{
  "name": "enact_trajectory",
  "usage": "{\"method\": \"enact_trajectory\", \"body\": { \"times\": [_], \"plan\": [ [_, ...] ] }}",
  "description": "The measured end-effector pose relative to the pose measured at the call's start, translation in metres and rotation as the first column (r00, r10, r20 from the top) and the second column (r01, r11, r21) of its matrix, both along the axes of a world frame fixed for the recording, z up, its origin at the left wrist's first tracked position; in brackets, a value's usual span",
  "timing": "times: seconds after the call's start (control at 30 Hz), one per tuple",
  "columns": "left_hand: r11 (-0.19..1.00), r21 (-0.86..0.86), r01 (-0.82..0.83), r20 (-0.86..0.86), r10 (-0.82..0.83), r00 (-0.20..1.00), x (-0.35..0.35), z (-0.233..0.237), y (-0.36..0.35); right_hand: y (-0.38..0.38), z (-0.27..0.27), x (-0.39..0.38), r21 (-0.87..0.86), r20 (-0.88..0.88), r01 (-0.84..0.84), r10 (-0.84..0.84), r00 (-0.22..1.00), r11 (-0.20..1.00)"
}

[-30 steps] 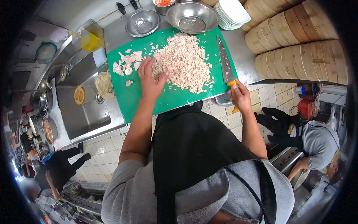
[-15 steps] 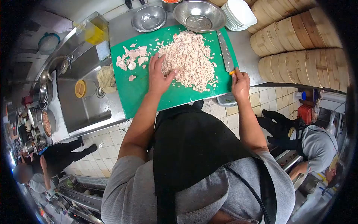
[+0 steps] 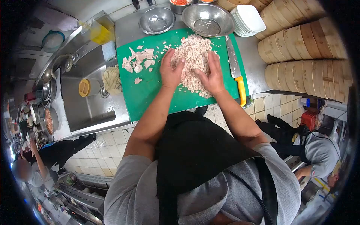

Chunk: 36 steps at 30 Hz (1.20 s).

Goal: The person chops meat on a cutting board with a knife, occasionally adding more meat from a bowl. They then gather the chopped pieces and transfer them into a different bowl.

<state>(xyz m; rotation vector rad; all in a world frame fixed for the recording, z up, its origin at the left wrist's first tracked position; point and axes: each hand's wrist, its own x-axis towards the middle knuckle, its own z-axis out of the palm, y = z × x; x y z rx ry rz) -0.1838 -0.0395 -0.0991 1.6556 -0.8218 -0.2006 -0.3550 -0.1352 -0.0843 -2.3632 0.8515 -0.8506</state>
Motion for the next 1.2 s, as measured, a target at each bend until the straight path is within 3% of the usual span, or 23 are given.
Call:
{"method": "enact_trajectory", "body": {
  "times": [0.03, 0.1, 0.23, 0.3, 0.43, 0.5, 0.57, 0.63, 0.87, 0.93, 1.0, 1.1, 1.2],
  "plan": [
    [1.0, 0.002, 0.0, 0.0, 0.0, 1.0, 0.0, -0.003, -0.005, -0.002, -0.001, 0.01, 0.052, 0.056, -0.023, 0.02, 0.998, 0.998],
    [0.997, -0.078, 0.011, -0.3, -0.034, 0.953, 0.001, -0.004, -0.017, -0.001, 0.002, 0.025, 0.097, 0.122, -0.026, 0.014, 0.992, 0.995],
    [0.996, -0.09, 0.025, -0.399, -0.059, 0.915, -0.004, 0.007, -0.032, -0.002, 0.01, 0.04, 0.248, 0.188, -0.03, -0.017, 0.982, 0.968],
    [0.996, -0.073, 0.043, -0.518, -0.075, 0.852, -0.008, 0.02, -0.037, -0.002, 0.01, 0.049, 0.335, 0.288, -0.019, -0.084, 0.954, 0.942],
    [0.994, -0.109, 0.005, -0.574, -0.067, 0.816, -0.011, 0.033, -0.046, 0.005, 0.014, 0.074, 0.5, 0.442, -0.088, -0.166, 0.882, 0.861],
    [0.976, -0.199, -0.093, -0.726, -0.082, 0.683, -0.01, 0.03, -0.05, 0.013, 0.018, 0.087, 0.543, 0.471, -0.094, -0.21, 0.857, 0.835],
    [0.968, -0.211, -0.137, -0.759, -0.073, 0.647, -0.013, 0.041, -0.047, 0.02, 0.026, 0.097, 0.622, 0.491, -0.086, -0.302, 0.818, 0.778],
    [0.95, -0.221, -0.221, -0.812, -0.054, 0.581, -0.017, 0.054, -0.043, 0.021, 0.029, 0.095, 0.596, 0.506, -0.103, -0.273, 0.818, 0.797],
    [0.947, -0.227, -0.23, -0.827, -0.062, 0.559, -0.021, 0.102, -0.056, 0.006, 0.061, 0.094, 0.56, 0.562, -0.112, -0.278, 0.779, 0.821],
    [0.947, -0.287, -0.144, -0.745, -0.126, 0.655, -0.013, 0.115, -0.078, -0.016, 0.077, 0.098, 0.55, 0.573, -0.096, -0.291, 0.766, 0.83],
    [0.937, -0.332, -0.106, -0.72, -0.179, 0.671, -0.002, 0.122, -0.109, -0.046, 0.091, 0.104, 0.47, 0.547, 0.025, -0.314, 0.776, 0.882],
    [0.92, -0.389, -0.04, -0.672, -0.254, 0.695, 0.012, 0.134, -0.16, -0.097, 0.103, 0.119, 0.486, 0.57, 0.026, -0.34, 0.748, 0.874],
    [0.875, -0.476, 0.089, -0.57, -0.385, 0.726, 0.036, 0.108, -0.215, -0.147, 0.098, 0.131, 0.506, 0.625, -0.01, -0.358, 0.694, 0.863]
  ]
}}
